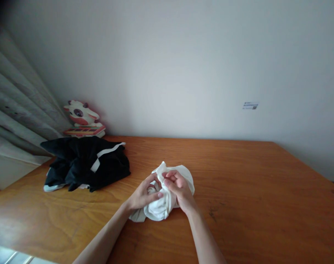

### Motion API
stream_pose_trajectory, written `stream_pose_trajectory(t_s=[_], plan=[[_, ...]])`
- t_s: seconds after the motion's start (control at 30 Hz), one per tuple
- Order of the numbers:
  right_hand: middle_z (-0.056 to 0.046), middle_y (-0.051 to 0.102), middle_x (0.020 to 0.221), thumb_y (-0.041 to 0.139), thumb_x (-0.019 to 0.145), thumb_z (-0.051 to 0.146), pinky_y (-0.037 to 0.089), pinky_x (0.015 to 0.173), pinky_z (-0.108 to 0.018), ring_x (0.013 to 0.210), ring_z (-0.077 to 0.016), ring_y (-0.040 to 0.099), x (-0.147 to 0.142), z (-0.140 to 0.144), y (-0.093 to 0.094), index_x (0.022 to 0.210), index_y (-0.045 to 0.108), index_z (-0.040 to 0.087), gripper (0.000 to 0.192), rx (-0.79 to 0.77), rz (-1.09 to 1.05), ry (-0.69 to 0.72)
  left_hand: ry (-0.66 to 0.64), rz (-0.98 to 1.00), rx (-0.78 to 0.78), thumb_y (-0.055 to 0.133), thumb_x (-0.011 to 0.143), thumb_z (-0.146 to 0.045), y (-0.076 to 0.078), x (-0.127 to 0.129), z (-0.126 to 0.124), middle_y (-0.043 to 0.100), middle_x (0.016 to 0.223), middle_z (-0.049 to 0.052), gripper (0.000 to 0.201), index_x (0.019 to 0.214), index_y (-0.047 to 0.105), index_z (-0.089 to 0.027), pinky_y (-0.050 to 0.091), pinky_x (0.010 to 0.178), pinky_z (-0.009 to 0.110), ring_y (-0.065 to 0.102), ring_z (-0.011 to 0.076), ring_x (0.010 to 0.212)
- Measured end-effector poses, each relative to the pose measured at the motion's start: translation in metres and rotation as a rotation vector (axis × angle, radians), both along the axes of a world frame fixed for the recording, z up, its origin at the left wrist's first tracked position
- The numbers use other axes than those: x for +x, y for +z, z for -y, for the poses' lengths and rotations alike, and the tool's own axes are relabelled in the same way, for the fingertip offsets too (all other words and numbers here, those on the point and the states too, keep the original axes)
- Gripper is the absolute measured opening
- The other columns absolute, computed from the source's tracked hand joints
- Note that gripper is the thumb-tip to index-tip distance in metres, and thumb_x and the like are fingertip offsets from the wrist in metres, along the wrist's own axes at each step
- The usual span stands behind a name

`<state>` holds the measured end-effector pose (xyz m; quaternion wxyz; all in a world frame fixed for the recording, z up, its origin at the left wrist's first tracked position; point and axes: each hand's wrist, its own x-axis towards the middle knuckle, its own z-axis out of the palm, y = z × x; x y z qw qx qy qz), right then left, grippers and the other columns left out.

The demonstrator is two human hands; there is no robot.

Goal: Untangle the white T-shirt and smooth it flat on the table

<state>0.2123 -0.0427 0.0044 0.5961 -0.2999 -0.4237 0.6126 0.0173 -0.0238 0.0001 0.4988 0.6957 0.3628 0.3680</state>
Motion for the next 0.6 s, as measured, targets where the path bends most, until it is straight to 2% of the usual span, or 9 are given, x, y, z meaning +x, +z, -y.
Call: stream_pose_trajectory(t_s=[0.07,0.17,0.27,0.4,0.5,0.6], plan=[[-0.008,0.077,0.104,0.082,0.078,0.046,0.058,0.085,-0.043,0.094,-0.0257,0.074,0.0007,0.0027,0.0027,0.093,0.062,0.025,0.033,0.006,0.024,0.1,-0.02,-0.029,-0.02,0.082,0.08,-0.047,0.0007,0.0004,0.0004,0.069,0.094,0.006,0.04,0.105,0.074,-0.017,0.049,0.077,0.029,0.061,0.0201,0.083],[-0.009,0.078,0.108,0.081,0.08,0.048,0.057,0.092,-0.046,0.104,-0.0273,0.073,0.0032,0.0051,0.0078,0.096,0.064,0.025,0.033,-0.001,0.044,0.174,-0.032,-0.044,-0.01,0.076,0.085,-0.05,0.0026,0.0023,0.0011,0.069,0.089,0.007,0.034,0.09,0.075,-0.015,0.049,0.075,0.029,0.06,0.0198,0.079],[-0.011,0.077,0.114,0.08,0.083,0.048,0.055,0.097,-0.047,0.11,-0.0271,0.072,0.0031,0.0069,0.0099,0.099,0.064,0.024,0.032,-0.002,0.078,0.244,-0.008,-0.02,0.033,0.073,0.088,-0.051,0.0029,0.0041,0.0015,0.07,0.094,0.008,0.036,0.096,0.075,-0.016,0.051,0.077,0.029,0.061,0.0212,0.083],[-0.011,0.076,0.119,0.08,0.085,0.045,0.053,0.099,-0.043,0.112,-0.0243,0.071,0.0013,0.0079,0.0067,0.1,0.065,0.023,0.03,-0.021,0.101,0.366,0.028,0.054,0.098,0.079,0.082,-0.054,0.0005,0.0046,0.0012,0.069,0.101,0.008,0.049,0.11,0.069,-0.015,0.052,0.08,0.029,0.061,0.0202,0.087],[-0.008,0.077,0.114,0.079,0.085,0.048,0.053,0.099,-0.042,0.109,-0.024,0.072,0.0015,0.0053,0.0032,0.099,0.065,0.024,0.031,-0.046,0.056,0.327,0.045,0.0,0.055,0.071,0.088,-0.059,0.0,0.0043,0.0006,0.065,0.082,0.003,0.046,0.094,0.068,-0.014,0.047,0.067,0.025,0.055,0.0141,0.071],[-0.006,0.078,0.105,0.076,0.086,0.053,0.055,0.096,-0.041,0.102,-0.024,0.073,0.0018,0.0016,0.0013,0.096,0.064,0.025,0.032,-0.072,0.06,0.156,0.058,-0.049,-0.007,0.064,0.091,-0.063,0.0004,0.0037,-0.0001,0.059,0.067,0.0,0.051,0.076,0.065,-0.014,0.04,0.058,0.023,0.048,0.0109,0.06]])
